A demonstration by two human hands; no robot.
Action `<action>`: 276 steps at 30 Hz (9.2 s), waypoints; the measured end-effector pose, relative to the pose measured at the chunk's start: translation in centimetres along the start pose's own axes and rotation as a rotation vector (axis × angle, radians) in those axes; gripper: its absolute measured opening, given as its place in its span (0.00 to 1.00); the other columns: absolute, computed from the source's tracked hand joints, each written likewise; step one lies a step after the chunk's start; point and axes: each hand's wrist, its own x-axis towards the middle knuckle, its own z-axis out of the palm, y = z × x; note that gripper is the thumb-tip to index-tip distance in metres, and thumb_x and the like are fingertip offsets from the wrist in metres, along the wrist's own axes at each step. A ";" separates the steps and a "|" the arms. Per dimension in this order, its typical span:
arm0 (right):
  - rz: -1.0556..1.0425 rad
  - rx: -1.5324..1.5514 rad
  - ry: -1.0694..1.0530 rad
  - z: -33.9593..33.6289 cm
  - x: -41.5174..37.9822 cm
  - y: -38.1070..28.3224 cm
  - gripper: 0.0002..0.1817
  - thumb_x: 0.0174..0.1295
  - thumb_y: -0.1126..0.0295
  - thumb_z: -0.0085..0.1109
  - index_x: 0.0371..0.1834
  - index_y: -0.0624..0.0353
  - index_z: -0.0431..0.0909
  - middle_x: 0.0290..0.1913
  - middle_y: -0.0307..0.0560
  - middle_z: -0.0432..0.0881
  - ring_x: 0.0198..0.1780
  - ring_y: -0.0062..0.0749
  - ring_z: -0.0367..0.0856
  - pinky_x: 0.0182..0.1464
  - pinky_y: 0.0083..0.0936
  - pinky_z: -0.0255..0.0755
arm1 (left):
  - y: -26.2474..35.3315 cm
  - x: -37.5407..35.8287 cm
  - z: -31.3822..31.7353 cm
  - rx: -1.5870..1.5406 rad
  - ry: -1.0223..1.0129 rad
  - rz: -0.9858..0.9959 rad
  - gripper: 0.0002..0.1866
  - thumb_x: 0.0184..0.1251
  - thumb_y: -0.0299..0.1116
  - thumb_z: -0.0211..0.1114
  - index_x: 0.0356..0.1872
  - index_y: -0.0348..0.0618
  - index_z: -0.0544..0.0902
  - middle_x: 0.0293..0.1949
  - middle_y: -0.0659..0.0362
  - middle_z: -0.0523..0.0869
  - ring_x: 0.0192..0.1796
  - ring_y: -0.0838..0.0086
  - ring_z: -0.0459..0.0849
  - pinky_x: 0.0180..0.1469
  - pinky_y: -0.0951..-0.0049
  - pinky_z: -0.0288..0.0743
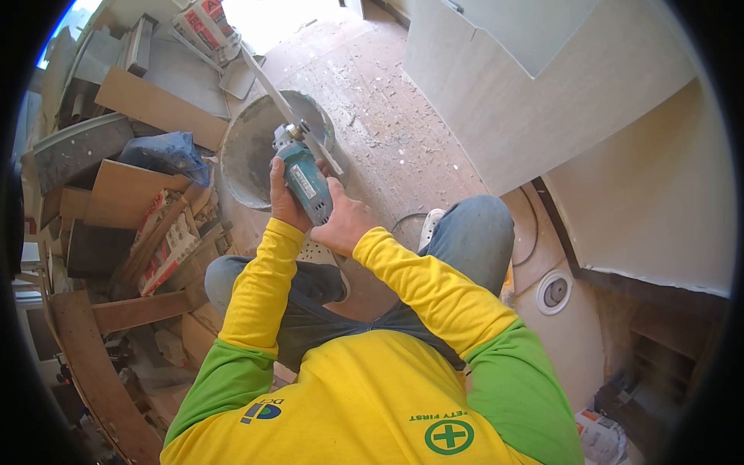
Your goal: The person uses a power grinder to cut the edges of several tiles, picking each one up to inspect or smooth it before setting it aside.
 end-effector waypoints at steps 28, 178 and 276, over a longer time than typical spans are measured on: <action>0.034 -0.003 -0.038 -0.4 -0.9 0.0 0.54 0.48 0.58 0.68 0.81 0.57 0.54 0.54 0.73 0.84 0.55 0.64 0.86 0.62 0.45 0.79 | -1.3 -0.6 -0.7 -0.088 -0.080 -0.032 0.56 0.52 0.84 0.63 0.65 0.41 0.78 0.57 0.54 0.86 0.58 0.63 0.86 0.65 0.59 0.82; 0.058 -0.013 0.072 0.3 1.3 -3.0 0.53 0.47 0.59 0.67 0.82 0.55 0.58 0.56 0.73 0.84 0.57 0.67 0.84 0.64 0.48 0.77 | 1.8 0.8 1.6 -0.048 0.054 -0.023 0.32 0.71 0.61 0.67 0.56 0.38 0.80 0.45 0.53 0.89 0.43 0.64 0.90 0.51 0.62 0.88; -0.005 0.019 0.068 0.7 -1.2 0.2 0.53 0.51 0.59 0.70 0.82 0.57 0.56 0.54 0.75 0.84 0.57 0.69 0.84 0.61 0.50 0.78 | -1.0 -1.4 0.5 -0.039 -0.017 -0.068 0.34 0.70 0.59 0.67 0.60 0.36 0.79 0.52 0.54 0.87 0.55 0.63 0.87 0.65 0.60 0.80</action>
